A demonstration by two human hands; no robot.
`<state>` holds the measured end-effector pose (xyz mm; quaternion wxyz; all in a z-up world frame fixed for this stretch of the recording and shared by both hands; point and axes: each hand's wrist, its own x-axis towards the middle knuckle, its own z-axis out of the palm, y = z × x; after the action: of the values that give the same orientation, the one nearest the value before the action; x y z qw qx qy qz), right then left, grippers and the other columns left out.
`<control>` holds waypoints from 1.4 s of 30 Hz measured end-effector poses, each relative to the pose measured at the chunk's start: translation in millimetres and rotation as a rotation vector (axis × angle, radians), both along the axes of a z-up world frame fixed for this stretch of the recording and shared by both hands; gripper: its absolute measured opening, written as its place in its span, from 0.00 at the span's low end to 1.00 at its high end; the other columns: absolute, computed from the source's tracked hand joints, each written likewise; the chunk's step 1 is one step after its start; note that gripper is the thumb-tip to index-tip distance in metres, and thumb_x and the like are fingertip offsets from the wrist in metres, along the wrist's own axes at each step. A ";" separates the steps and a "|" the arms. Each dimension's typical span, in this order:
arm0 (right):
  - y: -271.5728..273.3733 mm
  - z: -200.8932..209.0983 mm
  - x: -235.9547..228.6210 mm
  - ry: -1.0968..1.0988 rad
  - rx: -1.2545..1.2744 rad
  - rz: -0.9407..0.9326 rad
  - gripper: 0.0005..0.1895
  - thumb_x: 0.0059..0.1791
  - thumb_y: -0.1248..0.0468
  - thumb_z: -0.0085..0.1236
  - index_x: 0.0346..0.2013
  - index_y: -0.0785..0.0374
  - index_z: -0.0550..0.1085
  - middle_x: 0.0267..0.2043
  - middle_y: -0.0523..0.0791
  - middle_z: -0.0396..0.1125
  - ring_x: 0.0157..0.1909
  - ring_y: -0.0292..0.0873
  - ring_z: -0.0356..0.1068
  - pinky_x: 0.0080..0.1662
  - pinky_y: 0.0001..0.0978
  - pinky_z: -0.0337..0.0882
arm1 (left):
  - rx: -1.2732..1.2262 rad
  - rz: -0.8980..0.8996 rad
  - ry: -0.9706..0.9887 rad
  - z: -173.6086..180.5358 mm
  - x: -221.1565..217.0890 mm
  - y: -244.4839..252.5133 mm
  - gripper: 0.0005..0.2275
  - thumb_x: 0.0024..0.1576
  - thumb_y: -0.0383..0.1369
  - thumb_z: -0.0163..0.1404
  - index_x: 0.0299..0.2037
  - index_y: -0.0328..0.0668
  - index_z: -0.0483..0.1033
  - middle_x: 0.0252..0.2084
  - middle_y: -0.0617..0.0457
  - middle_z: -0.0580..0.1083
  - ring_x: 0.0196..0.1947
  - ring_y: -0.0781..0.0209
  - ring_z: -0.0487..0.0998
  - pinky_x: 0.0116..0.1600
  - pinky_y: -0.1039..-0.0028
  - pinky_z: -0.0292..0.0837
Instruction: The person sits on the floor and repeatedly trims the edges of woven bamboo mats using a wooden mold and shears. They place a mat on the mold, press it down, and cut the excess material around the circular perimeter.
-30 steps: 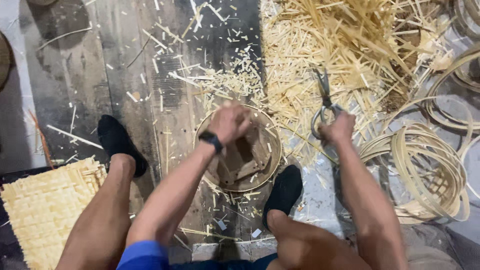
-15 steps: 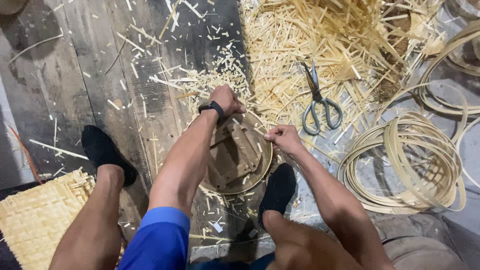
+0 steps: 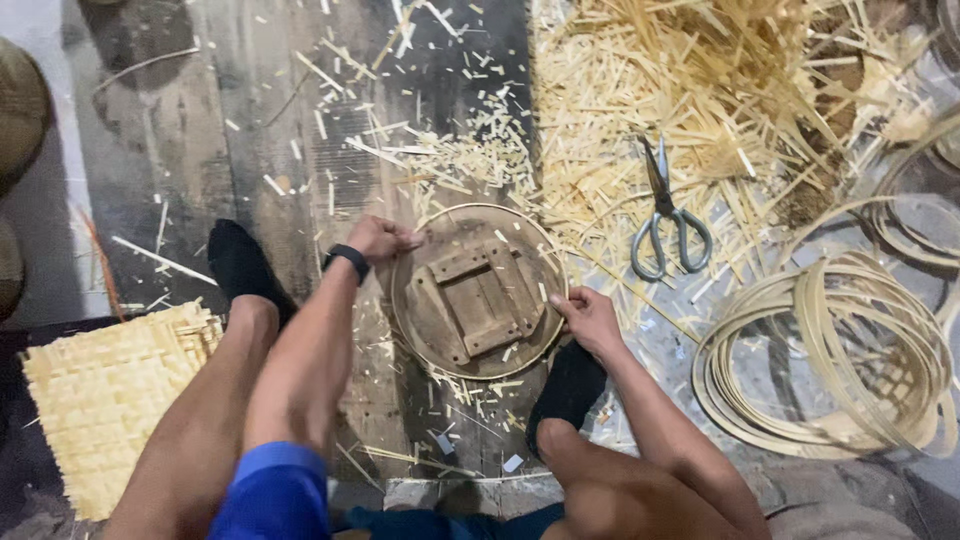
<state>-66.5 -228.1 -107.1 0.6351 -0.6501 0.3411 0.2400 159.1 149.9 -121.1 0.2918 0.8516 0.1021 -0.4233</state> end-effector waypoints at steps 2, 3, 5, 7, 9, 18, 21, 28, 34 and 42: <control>-0.2 -1.1 -1.3 -0.051 -0.028 0.028 0.15 0.49 0.59 0.65 0.39 0.70 0.77 0.29 0.44 0.73 0.29 0.34 0.70 0.31 0.26 0.71 | -0.006 0.139 0.001 -9.9 -6.1 6.7 0.20 0.44 0.45 0.71 0.33 0.34 0.85 0.32 0.48 0.82 0.29 0.62 0.79 0.37 0.67 0.77; -1.1 -2.2 -3.8 -0.073 -0.044 0.041 0.14 0.49 0.59 0.65 0.39 0.70 0.77 0.28 0.44 0.73 0.29 0.34 0.69 0.31 0.27 0.70 | 0.011 0.178 0.005 -12.1 -5.2 5.6 0.19 0.43 0.45 0.71 0.33 0.35 0.85 0.31 0.50 0.83 0.28 0.64 0.81 0.36 0.69 0.78; -1.5 -5.6 -5.7 -0.096 -0.095 0.064 0.14 0.49 0.59 0.65 0.40 0.70 0.77 0.28 0.43 0.72 0.29 0.33 0.68 0.31 0.27 0.68 | 0.046 0.171 -0.044 -10.2 -8.2 0.5 0.18 0.43 0.45 0.71 0.31 0.37 0.85 0.30 0.51 0.82 0.27 0.66 0.81 0.35 0.72 0.77; 1.1 -9.1 -7.3 -0.112 -0.137 0.077 0.15 0.50 0.59 0.65 0.40 0.70 0.77 0.28 0.43 0.71 0.29 0.33 0.67 0.32 0.27 0.67 | 0.088 0.070 -0.151 -4.4 -12.6 -2.3 0.17 0.45 0.44 0.71 0.31 0.37 0.86 0.29 0.49 0.81 0.26 0.66 0.79 0.35 0.74 0.74; 2.4 -9.9 -8.6 -0.119 -0.173 0.085 0.15 0.50 0.59 0.65 0.40 0.72 0.77 0.29 0.45 0.71 0.30 0.34 0.66 0.33 0.28 0.67 | 0.064 0.156 -0.167 -0.7 -21.5 -7.5 0.15 0.46 0.43 0.70 0.30 0.39 0.84 0.27 0.50 0.80 0.26 0.65 0.77 0.33 0.71 0.72; 9.3 7.4 -11.5 -0.083 -0.030 0.012 0.17 0.49 0.59 0.62 0.45 0.71 0.75 0.32 0.46 0.76 0.30 0.35 0.74 0.32 0.28 0.74 | -0.107 0.761 0.084 25.1 -159.2 32.4 0.10 0.52 0.38 0.66 0.28 0.43 0.81 0.24 0.58 0.76 0.24 0.66 0.74 0.31 0.71 0.73; 11.4 12.3 -9.2 -0.100 -0.044 0.007 0.16 0.50 0.61 0.62 0.44 0.72 0.76 0.32 0.47 0.75 0.30 0.36 0.73 0.32 0.29 0.74 | -0.196 0.885 0.037 11.1 -166.1 27.4 0.09 0.52 0.36 0.65 0.31 0.38 0.83 0.27 0.55 0.78 0.23 0.67 0.73 0.30 0.71 0.70; -1.0 14.3 24.2 -0.184 -0.253 -0.037 0.15 0.49 0.64 0.67 0.47 0.69 0.78 0.36 0.46 0.75 0.34 0.36 0.73 0.38 0.25 0.73 | -0.088 0.892 -0.213 8.1 -166.6 -3.8 0.15 0.51 0.41 0.68 0.34 0.35 0.85 0.30 0.52 0.81 0.25 0.69 0.75 0.34 0.75 0.72; -8.2 3.6 5.7 0.011 0.143 -0.263 0.11 0.48 0.70 0.62 0.44 0.69 0.74 0.38 0.50 0.74 0.32 0.40 0.72 0.35 0.32 0.73 | -0.359 1.029 0.176 43.3 -223.4 -61.2 0.10 0.52 0.28 0.62 0.36 0.30 0.74 0.29 0.45 0.79 0.23 0.58 0.77 0.26 0.70 0.75; -3.1 -18.1 -4.5 0.051 0.232 -0.374 0.07 0.49 0.71 0.60 0.36 0.68 0.70 0.31 0.49 0.72 0.28 0.43 0.75 0.33 0.35 0.79 | -0.524 1.197 0.136 16.4 -254.5 -78.7 0.07 0.55 0.25 0.60 0.36 0.24 0.79 0.30 0.44 0.79 0.23 0.62 0.79 0.28 0.78 0.76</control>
<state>-71.1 -231.2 -125.1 0.7302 -0.4920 0.4417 0.1718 -95.4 71.2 -104.7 0.6675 0.5198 0.4701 -0.2516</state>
